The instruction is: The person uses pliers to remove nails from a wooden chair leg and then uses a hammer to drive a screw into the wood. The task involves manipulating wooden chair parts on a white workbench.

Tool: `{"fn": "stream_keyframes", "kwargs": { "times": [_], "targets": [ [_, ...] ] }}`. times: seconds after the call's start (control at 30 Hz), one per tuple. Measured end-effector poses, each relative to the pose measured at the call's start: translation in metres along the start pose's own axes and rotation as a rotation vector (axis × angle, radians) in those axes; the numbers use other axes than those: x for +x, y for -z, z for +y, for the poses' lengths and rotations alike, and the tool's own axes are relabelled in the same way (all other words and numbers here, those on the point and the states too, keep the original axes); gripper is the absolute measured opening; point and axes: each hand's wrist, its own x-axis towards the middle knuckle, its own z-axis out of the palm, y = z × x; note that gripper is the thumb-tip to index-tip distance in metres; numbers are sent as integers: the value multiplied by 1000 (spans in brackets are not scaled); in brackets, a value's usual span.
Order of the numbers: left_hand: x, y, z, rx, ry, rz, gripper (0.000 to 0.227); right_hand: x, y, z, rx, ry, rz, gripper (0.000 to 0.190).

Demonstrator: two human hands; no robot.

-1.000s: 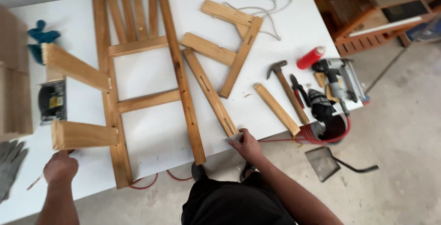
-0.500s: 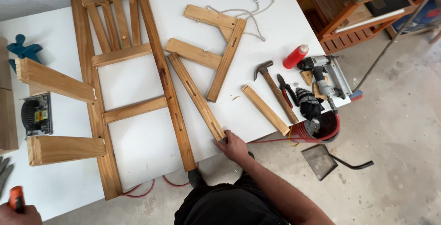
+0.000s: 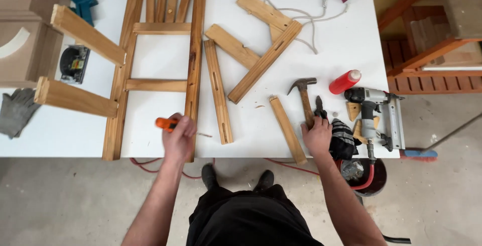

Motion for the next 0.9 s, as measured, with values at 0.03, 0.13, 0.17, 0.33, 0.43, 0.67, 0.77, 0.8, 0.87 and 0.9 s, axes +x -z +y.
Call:
{"fn": "stream_keyframes", "kwargs": {
  "times": [0.03,0.13,0.17,0.33,0.43,0.67,0.77,0.8,0.87,0.9],
  "targets": [
    [1,-1,-14,8,-11,19,27,3,3,-2,12,18,-8,45],
    [15,-4,-53,89,-44,-29,25,17,5,-1,114,-84,-130,50],
    [18,-2,-63,216,-38,-20,21,21,-1,2,98,-92,-157,51],
    [12,-6,-84,376,19,13,18,27,-26,11,7,-41,-158,49],
    [10,-17,-71,413,60,41,25,37,-9,-3,131,-230,-321,57],
    [17,-12,-78,617,188,40,28,32,70,-43,393,-439,-516,66],
    [18,-8,-82,553,180,-26,27,16,147,-89,468,-476,-523,63],
    [16,-7,-81,500,162,-80,24,8,174,-107,501,-481,-539,60],
    [16,0,-87,428,155,-128,20,-8,181,-116,531,-488,-539,56],
    [16,2,-90,364,146,-173,17,-16,184,-121,568,-492,-541,52]
  ]
}}
